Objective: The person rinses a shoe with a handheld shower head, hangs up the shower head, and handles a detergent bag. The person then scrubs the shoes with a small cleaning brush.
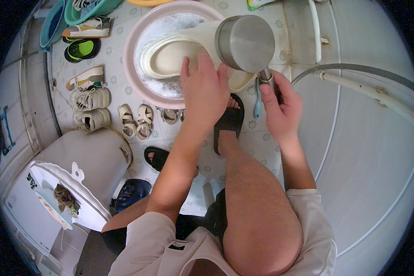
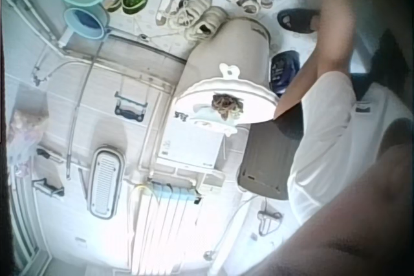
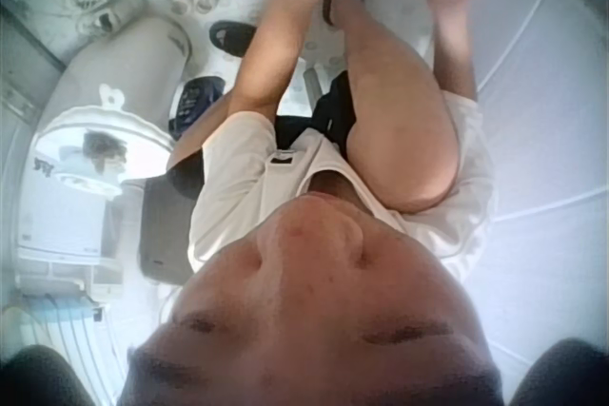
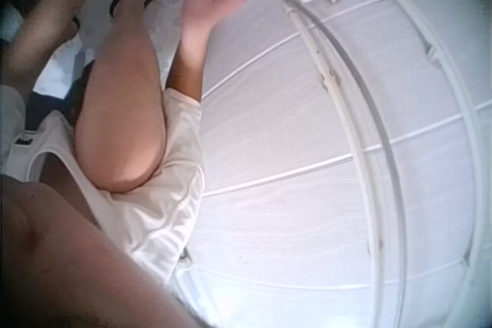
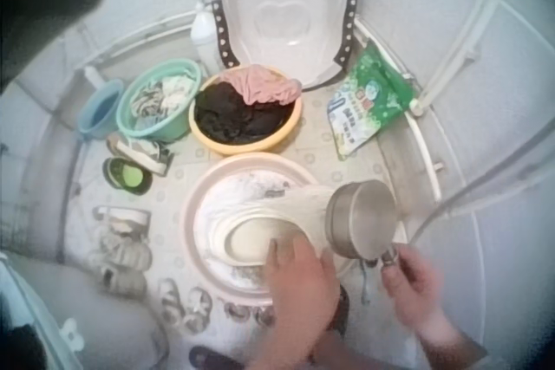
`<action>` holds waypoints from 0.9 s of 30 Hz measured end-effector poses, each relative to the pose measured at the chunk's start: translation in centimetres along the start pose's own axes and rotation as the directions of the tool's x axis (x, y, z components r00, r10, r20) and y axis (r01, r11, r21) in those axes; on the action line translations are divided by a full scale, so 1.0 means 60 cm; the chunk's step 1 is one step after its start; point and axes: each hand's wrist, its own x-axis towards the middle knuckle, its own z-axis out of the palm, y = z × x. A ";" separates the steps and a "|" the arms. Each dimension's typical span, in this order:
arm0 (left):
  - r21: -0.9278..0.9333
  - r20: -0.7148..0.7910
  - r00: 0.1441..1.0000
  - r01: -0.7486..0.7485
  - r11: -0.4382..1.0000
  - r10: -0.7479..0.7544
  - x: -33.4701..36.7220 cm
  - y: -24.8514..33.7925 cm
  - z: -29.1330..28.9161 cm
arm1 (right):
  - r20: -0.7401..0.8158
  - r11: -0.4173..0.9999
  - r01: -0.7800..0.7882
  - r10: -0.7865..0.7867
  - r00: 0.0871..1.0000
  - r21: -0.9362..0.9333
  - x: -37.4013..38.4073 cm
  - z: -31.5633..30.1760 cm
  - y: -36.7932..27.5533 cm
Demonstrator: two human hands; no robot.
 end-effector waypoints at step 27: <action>-0.501 0.449 0.892 0.204 -0.841 -0.051 0.035 -0.128 -0.035 | -0.093 0.932 -0.072 0.112 0.989 0.354 0.009 -0.012 0.030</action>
